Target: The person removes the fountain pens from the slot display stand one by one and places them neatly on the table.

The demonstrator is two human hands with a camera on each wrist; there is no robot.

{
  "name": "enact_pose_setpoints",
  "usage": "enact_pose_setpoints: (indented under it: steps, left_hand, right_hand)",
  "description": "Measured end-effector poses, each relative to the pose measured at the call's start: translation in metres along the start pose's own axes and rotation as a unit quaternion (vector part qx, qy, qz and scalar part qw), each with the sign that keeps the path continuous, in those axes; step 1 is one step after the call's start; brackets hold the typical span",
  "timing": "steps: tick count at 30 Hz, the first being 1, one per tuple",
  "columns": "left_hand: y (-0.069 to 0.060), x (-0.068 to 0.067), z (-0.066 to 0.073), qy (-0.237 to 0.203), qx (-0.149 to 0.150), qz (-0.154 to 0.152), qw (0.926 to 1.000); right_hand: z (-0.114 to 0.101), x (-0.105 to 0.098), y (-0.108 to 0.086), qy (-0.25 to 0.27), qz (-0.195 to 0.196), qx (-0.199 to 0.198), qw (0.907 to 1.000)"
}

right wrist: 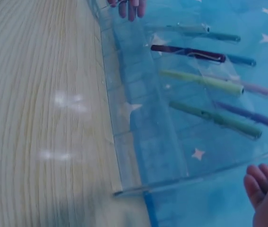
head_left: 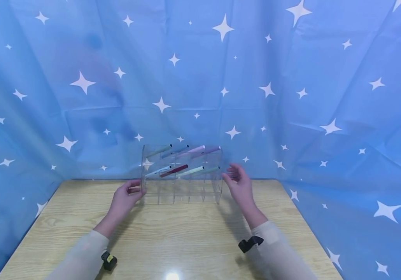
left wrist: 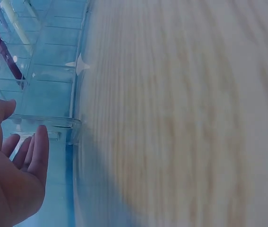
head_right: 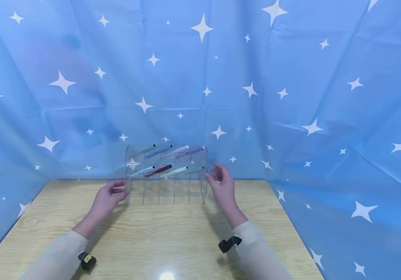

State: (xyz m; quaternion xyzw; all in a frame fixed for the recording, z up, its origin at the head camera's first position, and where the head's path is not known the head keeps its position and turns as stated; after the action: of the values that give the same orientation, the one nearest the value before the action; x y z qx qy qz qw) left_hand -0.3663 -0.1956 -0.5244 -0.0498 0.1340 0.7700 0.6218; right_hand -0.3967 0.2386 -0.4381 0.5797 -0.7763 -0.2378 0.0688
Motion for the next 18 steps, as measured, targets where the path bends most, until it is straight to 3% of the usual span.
enact_pose_setpoints:
  steps: [7, 18]
  left_hand:
    - [0.000, 0.004, -0.006, -0.020, -0.023, -0.008, 0.9995]
    - [0.002, 0.006, -0.008, -0.026, -0.026, -0.020, 0.9991]
  right_hand:
    - [-0.003, 0.013, 0.000, -0.013, -0.014, -0.003, 0.9998]
    - [-0.006, 0.035, 0.000, 0.007, -0.039, 0.030, 0.9988]
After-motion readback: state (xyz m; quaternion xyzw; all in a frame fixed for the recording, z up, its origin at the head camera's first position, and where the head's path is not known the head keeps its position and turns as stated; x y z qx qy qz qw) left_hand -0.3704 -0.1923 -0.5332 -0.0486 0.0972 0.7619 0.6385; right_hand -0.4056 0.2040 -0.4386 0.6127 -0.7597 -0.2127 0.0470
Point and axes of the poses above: each hand's wrist, its own y-axis towards the middle knuckle, its own x-axis out of the palm, z = x × y, the point moved 8 cm from there along y, towards the middle knuckle, and after that the axes turned 8 degrees about z, right-handed, at the moved point
